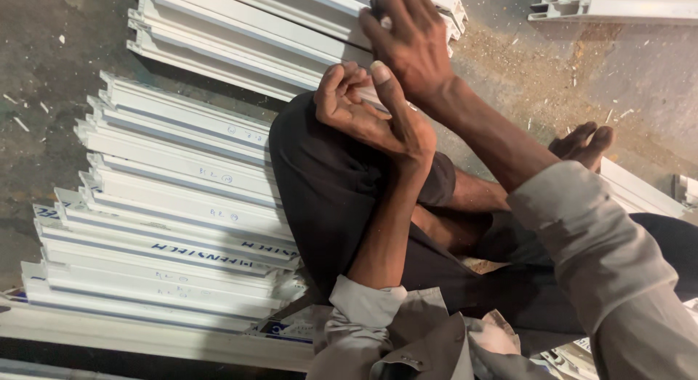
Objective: The person sits cross-legged on the floor and repeatedly picks up white plastic profiles from a stack. Using a blue marker, they write on the surface of each profile and then place it back on the stack. The process is repeated for multiple profiles.
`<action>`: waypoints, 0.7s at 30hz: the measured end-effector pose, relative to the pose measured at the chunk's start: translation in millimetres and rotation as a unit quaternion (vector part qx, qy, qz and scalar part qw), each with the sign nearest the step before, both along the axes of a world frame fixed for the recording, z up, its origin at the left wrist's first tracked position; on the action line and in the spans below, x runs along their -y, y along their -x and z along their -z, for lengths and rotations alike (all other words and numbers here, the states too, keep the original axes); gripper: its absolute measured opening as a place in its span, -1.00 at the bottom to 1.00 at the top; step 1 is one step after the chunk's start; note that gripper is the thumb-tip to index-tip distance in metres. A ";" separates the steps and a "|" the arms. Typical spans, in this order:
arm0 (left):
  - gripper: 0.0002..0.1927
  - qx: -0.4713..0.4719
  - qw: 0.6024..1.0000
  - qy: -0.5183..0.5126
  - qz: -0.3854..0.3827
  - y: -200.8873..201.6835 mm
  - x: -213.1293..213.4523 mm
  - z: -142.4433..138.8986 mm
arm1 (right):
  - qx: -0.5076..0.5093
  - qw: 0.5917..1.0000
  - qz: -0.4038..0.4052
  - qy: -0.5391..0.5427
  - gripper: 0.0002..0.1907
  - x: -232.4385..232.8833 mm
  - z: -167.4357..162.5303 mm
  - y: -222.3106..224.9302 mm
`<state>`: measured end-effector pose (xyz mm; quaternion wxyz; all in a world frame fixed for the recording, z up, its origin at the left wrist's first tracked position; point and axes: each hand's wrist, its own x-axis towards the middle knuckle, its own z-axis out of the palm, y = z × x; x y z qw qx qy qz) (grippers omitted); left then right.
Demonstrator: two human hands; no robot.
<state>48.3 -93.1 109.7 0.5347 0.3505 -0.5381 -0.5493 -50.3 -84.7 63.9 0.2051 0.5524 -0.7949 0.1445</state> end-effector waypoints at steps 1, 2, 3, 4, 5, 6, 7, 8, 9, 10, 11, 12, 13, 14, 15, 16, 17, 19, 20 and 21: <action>-0.60 0.004 1.000 0.001 -0.003 0.5 0.6 -0.4 | 0.012 1.000 -0.003 0.002 -0.86 -3.5 -5.5 1.7; -0.59 0.009 1.000 0.002 -0.005 0.9 1.4 -0.7 | 0.028 0.999 -0.015 0.009 -0.86 -9.3 -11.4 2.7; -0.56 0.007 1.000 -0.010 -0.001 1.0 2.1 -0.9 | 0.043 0.999 -0.023 0.016 -0.84 -19.6 -18.5 3.5; -0.52 0.007 1.000 -0.016 0.012 0.8 2.7 -0.8 | 0.055 0.998 -0.028 0.023 -0.83 -33.5 -26.5 4.6; -0.49 0.008 0.999 -0.023 0.026 0.6 3.1 -0.3 | 0.066 0.997 -0.031 0.026 -0.84 -50.8 -35.1 4.6; -0.44 0.014 0.999 -0.024 0.043 0.1 3.7 0.7 | 0.078 0.996 -0.037 0.030 -0.83 -69.6 -42.9 1.9; -0.41 0.034 0.998 -0.017 0.056 -0.4 3.9 1.7 | 0.099 0.994 -0.021 0.037 -0.84 -90.7 -50.5 -5.1; -0.37 0.054 0.996 -0.010 0.069 -0.2 4.3 3.0 | 0.121 0.992 -0.003 0.041 -0.83 -113.3 -59.6 -8.1; -0.35 0.090 0.993 0.006 0.078 -0.1 4.4 3.9 | 0.111 0.993 0.010 0.048 -0.85 -130.5 -64.6 -8.1; -0.33 0.104 0.991 0.022 0.076 0.5 5.3 4.0 | 0.099 0.993 0.025 0.056 -0.86 -146.5 -69.2 -8.6; -0.31 0.117 0.990 0.038 0.073 1.4 5.9 2.7 | 0.109 0.991 0.040 0.062 -0.88 -168.2 -79.8 -11.2; -0.30 0.107 0.991 0.056 0.061 3.5 8.7 0.1 | 0.115 0.989 0.056 0.071 -0.90 -187.2 -88.5 -19.4; -0.29 0.094 0.991 0.075 0.060 2.7 9.1 -5.9 | 0.098 0.993 0.059 0.031 -0.90 -209.4 -102.6 -27.2; -0.28 0.080 0.991 0.094 0.059 4.3 10.6 -13.7 | 0.080 0.995 0.063 -0.009 -0.91 -233.3 -121.5 -32.6; -0.28 0.064 0.989 0.115 0.068 -1.4 10.3 -25.3 | 0.078 0.995 0.054 -0.031 -0.88 -249.9 -132.7 -34.0; -0.27 0.050 0.983 0.131 0.121 -5.9 11.8 -37.9 | 0.074 0.995 0.045 -0.054 -0.86 -267.0 -146.4 -33.3; -0.26 0.037 0.973 0.145 0.176 -10.6 13.8 -52.0 | 0.072 0.994 0.037 -0.077 -0.84 -283.5 -161.0 -33.0; -0.22 0.071 0.912 0.217 0.340 -14.5 14.4 -81.6 | 0.215 0.953 0.116 -0.181 -0.83 -311.0 -193.3 -32.7; -0.18 0.092 0.873 0.249 0.408 -11.1 5.8 -95.5 | 0.221 0.947 0.133 -0.192 -0.82 -317.6 -203.3 -33.8; -0.14 0.109 0.828 0.279 0.474 -8.2 -3.1 -107.8 | 0.215 0.944 0.149 -0.200 -0.81 -323.3 -214.4 -33.7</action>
